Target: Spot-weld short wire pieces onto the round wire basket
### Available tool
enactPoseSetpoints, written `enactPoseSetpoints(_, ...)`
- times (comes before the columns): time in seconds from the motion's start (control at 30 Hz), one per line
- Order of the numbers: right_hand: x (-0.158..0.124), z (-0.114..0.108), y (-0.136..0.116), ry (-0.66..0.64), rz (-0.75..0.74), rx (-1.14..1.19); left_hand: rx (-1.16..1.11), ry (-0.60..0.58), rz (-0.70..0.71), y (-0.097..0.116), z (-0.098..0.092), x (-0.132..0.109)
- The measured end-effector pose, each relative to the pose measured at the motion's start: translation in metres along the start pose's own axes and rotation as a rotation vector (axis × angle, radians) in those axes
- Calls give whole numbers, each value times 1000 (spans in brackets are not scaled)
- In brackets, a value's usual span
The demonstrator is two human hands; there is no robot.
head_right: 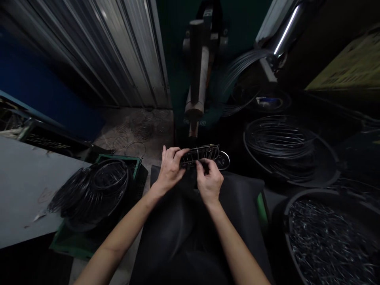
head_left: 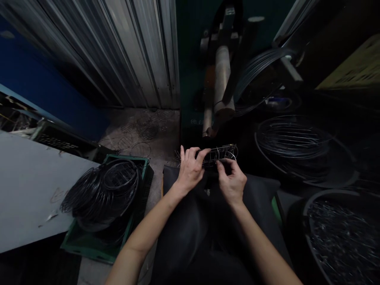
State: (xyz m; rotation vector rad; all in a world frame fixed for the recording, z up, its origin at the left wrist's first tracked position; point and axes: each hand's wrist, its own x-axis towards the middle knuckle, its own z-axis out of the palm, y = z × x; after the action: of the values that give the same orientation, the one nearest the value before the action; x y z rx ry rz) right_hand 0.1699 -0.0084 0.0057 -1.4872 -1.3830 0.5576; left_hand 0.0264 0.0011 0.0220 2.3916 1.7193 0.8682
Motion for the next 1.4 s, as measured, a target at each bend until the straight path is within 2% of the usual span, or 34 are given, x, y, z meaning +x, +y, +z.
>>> enactPoseSetpoints(0.3, 4, 19, 10, 80, -101, 37, -35, 81, 46, -11, 16, 5)
enactPoseSetpoints(0.53, 11, 27, 14, 198, -357, -28, -64, 112, 54, -21, 25, 15)
enactPoseSetpoints(0.6, 12, 29, 15, 246, -385, -39, -58, 126, 71, -23, 25, 17)
enactPoseSetpoints(0.7, 14, 31, 16, 289, -376, -52, -45, 155, 87, -25, 25, 19)
enactPoseSetpoints(0.87, 16, 34, 20, 261, -342, -38, -27, 163, 110, -27, 27, 19)
enactPoseSetpoints(1.1, 13, 41, 19, 289, -269, 1, -21, 191, 115, -30, 32, 19)
enactPoseSetpoints(1.4, 17, 47, 19, 292, -243, 69, -22, 219, 116, -31, 34, 22)
